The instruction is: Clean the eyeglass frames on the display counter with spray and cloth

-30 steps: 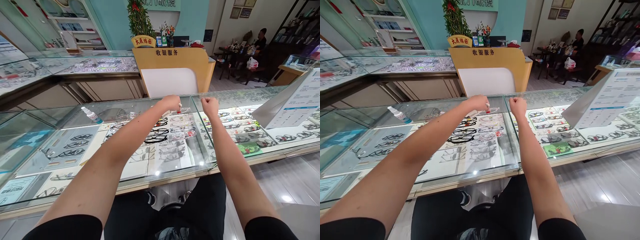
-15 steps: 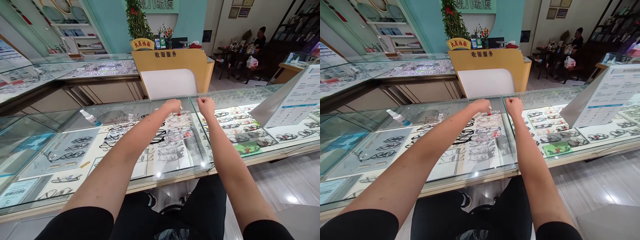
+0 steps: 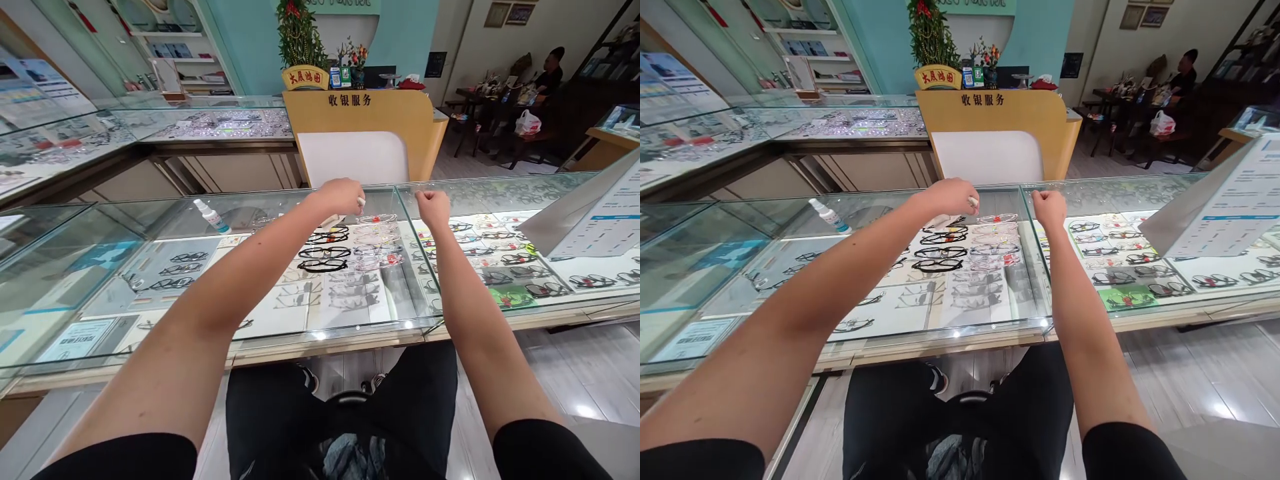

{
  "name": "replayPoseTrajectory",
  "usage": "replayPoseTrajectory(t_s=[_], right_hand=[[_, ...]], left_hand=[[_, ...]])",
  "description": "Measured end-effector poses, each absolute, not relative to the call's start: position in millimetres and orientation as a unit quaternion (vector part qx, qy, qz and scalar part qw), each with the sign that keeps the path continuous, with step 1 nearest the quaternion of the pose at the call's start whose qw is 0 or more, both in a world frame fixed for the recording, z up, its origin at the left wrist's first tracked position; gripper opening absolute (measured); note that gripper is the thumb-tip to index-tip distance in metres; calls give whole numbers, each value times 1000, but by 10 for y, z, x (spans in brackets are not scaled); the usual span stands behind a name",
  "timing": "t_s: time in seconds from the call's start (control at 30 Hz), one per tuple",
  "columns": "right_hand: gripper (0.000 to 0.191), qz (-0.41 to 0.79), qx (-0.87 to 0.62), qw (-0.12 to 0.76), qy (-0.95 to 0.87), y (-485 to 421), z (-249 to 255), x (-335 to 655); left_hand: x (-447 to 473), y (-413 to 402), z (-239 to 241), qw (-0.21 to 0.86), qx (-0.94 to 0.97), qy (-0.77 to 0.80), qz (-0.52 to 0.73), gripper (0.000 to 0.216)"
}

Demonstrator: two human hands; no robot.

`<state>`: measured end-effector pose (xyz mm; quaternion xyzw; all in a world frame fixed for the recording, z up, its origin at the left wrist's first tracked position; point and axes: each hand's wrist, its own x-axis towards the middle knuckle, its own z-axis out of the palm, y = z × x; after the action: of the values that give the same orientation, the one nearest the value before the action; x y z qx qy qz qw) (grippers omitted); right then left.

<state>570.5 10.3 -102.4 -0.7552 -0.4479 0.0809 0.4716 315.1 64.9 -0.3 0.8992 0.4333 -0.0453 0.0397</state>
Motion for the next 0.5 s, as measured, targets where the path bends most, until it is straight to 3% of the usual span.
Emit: replayPoseTrajectory(t_s=[0.23, 0.5], right_hand=[[52, 89, -752, 480, -443, 91, -1030, 5668], [51, 89, -744, 477, -460, 37, -1040, 5641]], left_hand=[[2376, -106, -30, 30, 894, 425, -139, 25], [2181, -220, -399, 31, 900, 406, -153, 15]])
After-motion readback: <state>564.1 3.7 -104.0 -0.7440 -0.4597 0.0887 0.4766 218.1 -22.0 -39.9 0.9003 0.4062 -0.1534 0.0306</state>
